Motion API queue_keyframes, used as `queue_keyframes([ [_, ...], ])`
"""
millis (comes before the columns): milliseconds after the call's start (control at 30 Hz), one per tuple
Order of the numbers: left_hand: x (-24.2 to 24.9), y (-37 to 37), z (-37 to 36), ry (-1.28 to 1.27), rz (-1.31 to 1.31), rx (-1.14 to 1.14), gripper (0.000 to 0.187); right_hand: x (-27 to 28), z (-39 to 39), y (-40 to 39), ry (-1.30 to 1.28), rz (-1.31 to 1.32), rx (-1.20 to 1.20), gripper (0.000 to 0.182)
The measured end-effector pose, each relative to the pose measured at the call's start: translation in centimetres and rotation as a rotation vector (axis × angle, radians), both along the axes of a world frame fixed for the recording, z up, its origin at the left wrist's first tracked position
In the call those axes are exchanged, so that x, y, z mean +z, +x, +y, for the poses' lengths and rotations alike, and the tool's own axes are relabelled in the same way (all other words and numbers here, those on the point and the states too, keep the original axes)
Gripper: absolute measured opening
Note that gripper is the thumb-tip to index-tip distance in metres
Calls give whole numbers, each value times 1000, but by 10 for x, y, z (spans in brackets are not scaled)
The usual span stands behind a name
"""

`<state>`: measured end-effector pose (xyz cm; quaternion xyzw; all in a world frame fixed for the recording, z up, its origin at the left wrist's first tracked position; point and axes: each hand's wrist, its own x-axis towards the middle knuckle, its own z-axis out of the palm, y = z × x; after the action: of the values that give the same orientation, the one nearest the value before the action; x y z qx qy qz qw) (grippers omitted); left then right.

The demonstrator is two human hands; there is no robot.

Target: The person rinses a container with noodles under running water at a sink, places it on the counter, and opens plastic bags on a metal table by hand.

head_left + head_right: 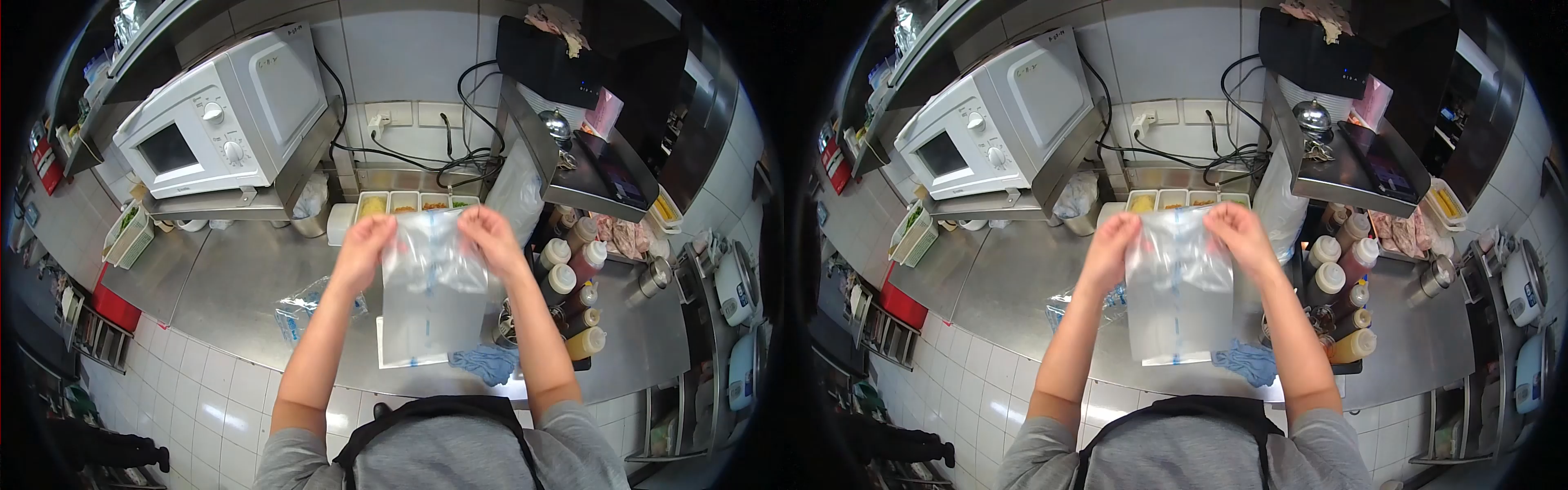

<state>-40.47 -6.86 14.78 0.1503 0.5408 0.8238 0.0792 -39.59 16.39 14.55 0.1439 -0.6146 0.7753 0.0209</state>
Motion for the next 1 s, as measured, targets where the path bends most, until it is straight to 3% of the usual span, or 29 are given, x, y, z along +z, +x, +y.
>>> queue_keyframes([
  [100, -18, -40, 5, 5, -26, 23, 18, 1, -10, -20, 165, 7, -242, 11],
  [133, -41, -43, 5, -90, -145, 32, 18, -27, -13, -30, 192, -20, -327, 12],
  [167, -92, -55, 8, -30, -256, 68, 11, -47, -14, -39, 219, -39, -415, 13],
  [200, -135, -58, 13, 30, -367, 103, 6, -61, -17, -36, 226, -244, -410, 14],
  [233, -141, -40, 19, -255, -438, 133, 5, -81, -20, -27, 232, -454, -399, 15],
  [300, -184, -21, 34, -131, -548, 228, 15, -188, -21, -52, 399, -240, -581, 16],
  [333, -190, -17, 40, -28, -546, 241, 17, -180, -24, -46, 431, -199, -612, 16],
  [433, -191, -6, 62, -117, -410, 479, 19, -168, -34, -31, 508, -63, -704, 18],
  [467, -216, -13, 72, -253, -338, 587, 22, -169, -36, -32, 502, 1, -749, 20],
  [567, -224, 2, 93, -380, -121, 894, 25, -188, -41, -33, 569, 86, -828, 23],
  [600, -208, 12, 94, -481, -64, 894, 26, -191, -42, -32, 608, 95, -843, 24],
  [700, -217, 13, 88, -605, 24, 856, 24, -195, -38, -32, 606, 35, -807, 26],
  [800, -237, 30, 72, -651, 98, 709, 24, -186, -29, 0, 805, -109, -718, 25],
  [900, -199, 65, 42, -681, 160, 504, 27, -171, -14, 61, 947, 74, -621, 21],
  [1000, -182, 96, 4, -1282, 411, 627, 29, -188, 5, 123, 1194, 212, -532, 19],
])
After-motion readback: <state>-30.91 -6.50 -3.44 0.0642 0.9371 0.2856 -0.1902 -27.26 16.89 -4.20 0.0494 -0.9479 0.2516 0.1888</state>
